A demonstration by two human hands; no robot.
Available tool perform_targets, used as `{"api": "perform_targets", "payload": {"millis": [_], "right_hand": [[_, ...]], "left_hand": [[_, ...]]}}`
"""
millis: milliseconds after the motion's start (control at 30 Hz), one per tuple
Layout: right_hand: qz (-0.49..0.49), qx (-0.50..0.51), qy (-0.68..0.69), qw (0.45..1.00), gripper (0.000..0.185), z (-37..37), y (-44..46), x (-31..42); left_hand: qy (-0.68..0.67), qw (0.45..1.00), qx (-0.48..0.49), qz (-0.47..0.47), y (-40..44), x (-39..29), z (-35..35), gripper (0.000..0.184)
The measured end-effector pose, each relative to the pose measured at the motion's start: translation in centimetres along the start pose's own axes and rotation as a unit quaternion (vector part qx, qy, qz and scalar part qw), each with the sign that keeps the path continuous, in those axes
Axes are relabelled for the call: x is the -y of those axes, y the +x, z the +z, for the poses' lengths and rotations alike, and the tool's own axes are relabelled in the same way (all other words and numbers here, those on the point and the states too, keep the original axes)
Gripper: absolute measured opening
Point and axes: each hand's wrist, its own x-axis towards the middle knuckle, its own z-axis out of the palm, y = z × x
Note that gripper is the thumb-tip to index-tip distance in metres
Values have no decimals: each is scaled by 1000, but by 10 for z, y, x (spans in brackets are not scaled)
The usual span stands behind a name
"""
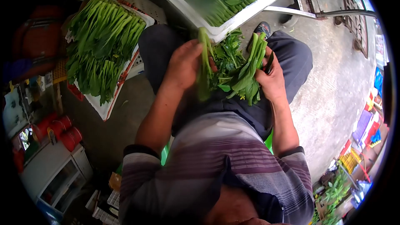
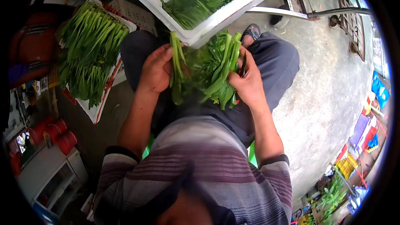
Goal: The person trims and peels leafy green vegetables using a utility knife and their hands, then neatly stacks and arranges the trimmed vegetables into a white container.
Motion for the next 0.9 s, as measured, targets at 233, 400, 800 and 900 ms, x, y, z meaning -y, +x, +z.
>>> {"api": "perform_targets", "payload": {"millis": [233, 400, 800, 900], "right_hand": [[15, 0, 195, 981, 68, -19, 3, -3], [44, 15, 337, 940, 62, -38, 1, -16], [18, 66, 387, 920, 32, -53, 2, -34], [-2, 72, 384, 920, 35, -52, 3, -31]], "left_hand": [[-2, 1000, 22, 15, 3, 2, 11, 26], [43, 998, 45, 10, 15, 13, 24, 23], [-22, 998, 63, -1, 23, 5, 25, 37], [-25, 997, 68, -1, 23, 6, 24, 37]]}}
